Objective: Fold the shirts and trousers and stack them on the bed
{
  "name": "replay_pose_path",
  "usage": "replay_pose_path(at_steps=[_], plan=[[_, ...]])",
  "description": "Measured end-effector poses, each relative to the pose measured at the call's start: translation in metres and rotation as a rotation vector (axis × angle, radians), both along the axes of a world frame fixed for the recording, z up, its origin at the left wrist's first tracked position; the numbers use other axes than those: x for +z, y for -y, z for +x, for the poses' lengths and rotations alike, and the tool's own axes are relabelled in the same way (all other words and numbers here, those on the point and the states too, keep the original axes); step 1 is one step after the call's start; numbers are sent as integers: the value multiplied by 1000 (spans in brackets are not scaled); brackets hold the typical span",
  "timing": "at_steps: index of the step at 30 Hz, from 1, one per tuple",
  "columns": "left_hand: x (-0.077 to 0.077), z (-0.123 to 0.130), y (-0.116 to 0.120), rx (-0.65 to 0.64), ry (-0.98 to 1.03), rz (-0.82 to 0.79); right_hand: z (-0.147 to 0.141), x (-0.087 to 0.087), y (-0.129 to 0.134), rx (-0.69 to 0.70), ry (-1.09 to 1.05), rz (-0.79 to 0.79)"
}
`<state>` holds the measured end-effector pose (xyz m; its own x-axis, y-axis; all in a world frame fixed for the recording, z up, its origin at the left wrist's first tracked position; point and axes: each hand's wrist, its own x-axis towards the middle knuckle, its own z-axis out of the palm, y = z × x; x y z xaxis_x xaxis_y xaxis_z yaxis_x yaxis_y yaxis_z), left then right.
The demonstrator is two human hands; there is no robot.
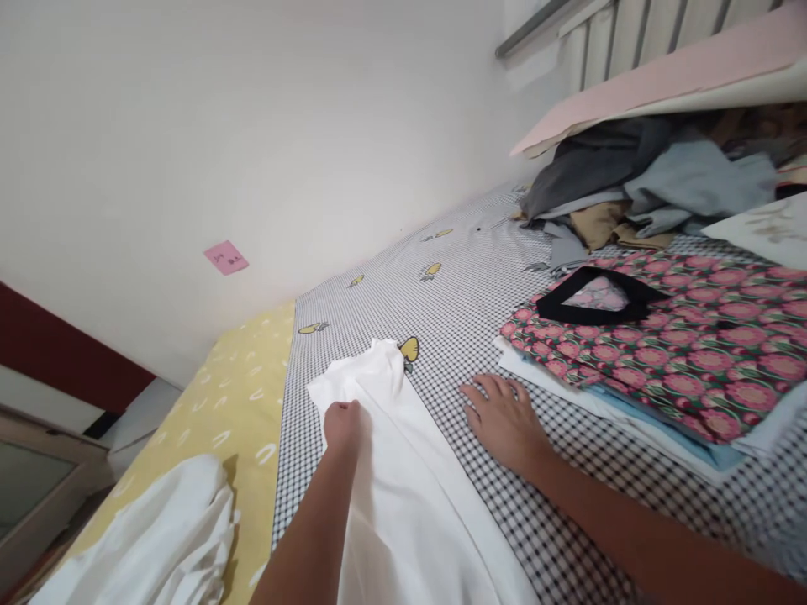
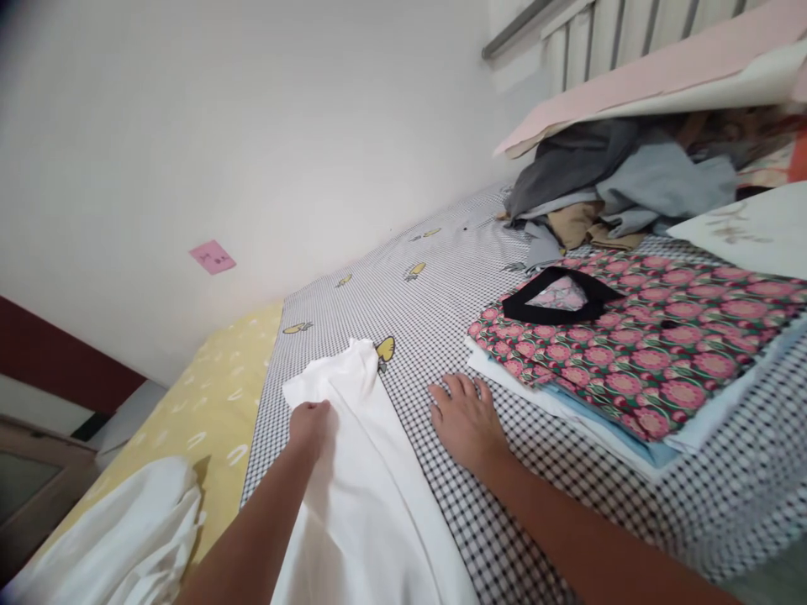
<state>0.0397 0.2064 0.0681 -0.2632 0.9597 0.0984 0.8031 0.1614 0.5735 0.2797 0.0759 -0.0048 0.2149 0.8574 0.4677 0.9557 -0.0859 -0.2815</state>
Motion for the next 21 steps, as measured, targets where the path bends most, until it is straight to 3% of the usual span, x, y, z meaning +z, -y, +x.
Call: replay_pose_path(at_steps=[3,5,7,9,11,13,16,19,21], plan=[[4,9,11,7,-129,2,0,1,0,-8,2,-6],[8,18,22,-81,-294,114,0,2,1,-11,-2,-18],[12,26,32,-264,-515,278,-1,3,1,-9,-4,-31],[13,32,37,-525,-699,397,-1,3,2,-6,0,-39],[10,34,36,-713,-761,345,-1,2,1,-9,9,-40],[3,33,28,-697,-736,113,0,1,0,-18,20,-37],[-11,27,13,-529,-634,-182,0,-2,-1,-22,38,-33],[-15,23,3,-539,-557,-213,1,-3,-1,-24,46,-35],[-8,22,3,-551,-519,-209,1,-2,-2,-29,40,-42]])
